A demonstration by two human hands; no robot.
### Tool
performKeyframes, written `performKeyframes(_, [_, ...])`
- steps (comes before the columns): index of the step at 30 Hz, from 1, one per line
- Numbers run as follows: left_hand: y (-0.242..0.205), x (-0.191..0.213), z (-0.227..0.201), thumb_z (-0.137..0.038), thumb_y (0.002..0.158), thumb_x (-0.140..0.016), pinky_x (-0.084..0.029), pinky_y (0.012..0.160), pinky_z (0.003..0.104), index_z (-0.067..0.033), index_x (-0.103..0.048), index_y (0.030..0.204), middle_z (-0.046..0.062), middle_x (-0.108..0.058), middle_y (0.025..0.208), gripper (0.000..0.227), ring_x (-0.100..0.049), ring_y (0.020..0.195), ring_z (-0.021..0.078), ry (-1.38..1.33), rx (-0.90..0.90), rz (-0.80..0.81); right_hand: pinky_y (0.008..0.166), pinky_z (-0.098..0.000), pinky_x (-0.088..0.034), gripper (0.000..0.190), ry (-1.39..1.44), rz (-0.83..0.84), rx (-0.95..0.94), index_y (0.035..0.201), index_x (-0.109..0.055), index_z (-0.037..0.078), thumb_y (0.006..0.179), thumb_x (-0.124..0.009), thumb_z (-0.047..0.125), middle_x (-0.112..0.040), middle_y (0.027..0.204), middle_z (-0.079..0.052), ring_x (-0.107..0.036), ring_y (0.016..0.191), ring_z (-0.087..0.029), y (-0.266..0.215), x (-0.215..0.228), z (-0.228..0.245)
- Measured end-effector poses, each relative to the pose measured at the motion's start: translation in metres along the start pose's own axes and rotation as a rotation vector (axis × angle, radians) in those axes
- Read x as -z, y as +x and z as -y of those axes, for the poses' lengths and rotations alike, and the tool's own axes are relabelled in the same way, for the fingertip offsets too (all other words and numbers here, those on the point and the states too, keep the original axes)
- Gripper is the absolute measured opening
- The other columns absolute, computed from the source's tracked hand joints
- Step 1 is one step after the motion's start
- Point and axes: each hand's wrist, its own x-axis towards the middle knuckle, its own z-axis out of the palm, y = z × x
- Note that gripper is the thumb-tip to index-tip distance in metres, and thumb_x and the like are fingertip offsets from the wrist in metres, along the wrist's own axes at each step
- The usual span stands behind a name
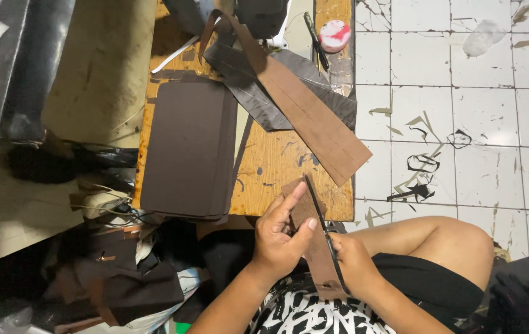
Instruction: Measuring and trimming leather strips using a ruler and scissors on a workshop table.
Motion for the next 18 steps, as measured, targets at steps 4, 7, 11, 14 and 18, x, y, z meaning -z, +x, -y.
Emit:
performKeyframes(4, [0.001,0.0,-0.003,-0.01,0.09,-0.072,-0.045,0.065,0.023,-0.006,-0.058,0.144,0.003,-0.065,0.106,0.055,-0.05,0.07,0.0088,-0.016,-0.016,0.003,0.058,-0.0281,-0.041,0.023,-0.012,-0.034,-0.044,0.066,-0.052,0.012,0.082,-0.069,0.009,-0.058,0.066,0.007,-0.05,0.069,-0.007,0.003,0.0,-0.003])
performKeyframes(7, [0.002,0.0,-0.007,-0.009,0.091,-0.071,-0.052,0.076,0.024,-0.0038,-0.058,0.142,0.009,-0.068,0.115,0.053,-0.064,0.089,0.0124,-0.023,-0.027,0.001,0.055,-0.0272,-0.038,0.028,0.018,-0.064,0.041,0.063,-0.051,0.012,0.085,-0.068,0.01,-0.05,0.063,0.008,-0.046,0.066,-0.005,0.004,-0.002,-0.011])
performKeyframes(11, [0.002,0.005,-0.01,-0.008,0.089,-0.071,-0.053,0.084,0.028,-0.003,-0.059,0.141,0.008,-0.067,0.109,0.054,-0.065,0.095,0.0157,-0.035,-0.015,0.001,0.053,-0.0283,-0.033,0.045,0.1,-0.087,0.043,0.06,-0.041,0.013,0.086,-0.078,0.018,-0.044,0.058,0.004,-0.04,0.06,-0.009,0.004,-0.001,-0.01])
performKeyframes(14, [0.013,0.021,-0.017,-0.008,0.09,-0.068,-0.05,0.097,0.033,0.0005,-0.054,0.143,0.014,-0.061,0.125,0.056,-0.058,0.112,0.0213,-0.061,-0.062,-0.032,0.052,-0.0282,-0.032,0.049,0.066,-0.099,0.098,0.059,-0.04,0.015,0.088,-0.079,0.016,-0.042,0.056,0.004,-0.039,0.054,-0.01,0.008,-0.002,-0.001])
performKeyframes(18, [0.047,0.066,-0.025,-0.003,0.092,-0.06,-0.036,0.121,0.036,0.0003,-0.029,0.157,0.022,-0.042,0.16,0.072,-0.044,0.147,0.0278,-0.248,-0.006,-0.14,0.049,-0.0278,-0.035,0.052,0.015,-0.192,0.103,0.055,-0.038,0.012,0.093,-0.074,0.019,-0.042,0.051,0.001,-0.043,0.048,-0.01,0.005,0.007,0.004])
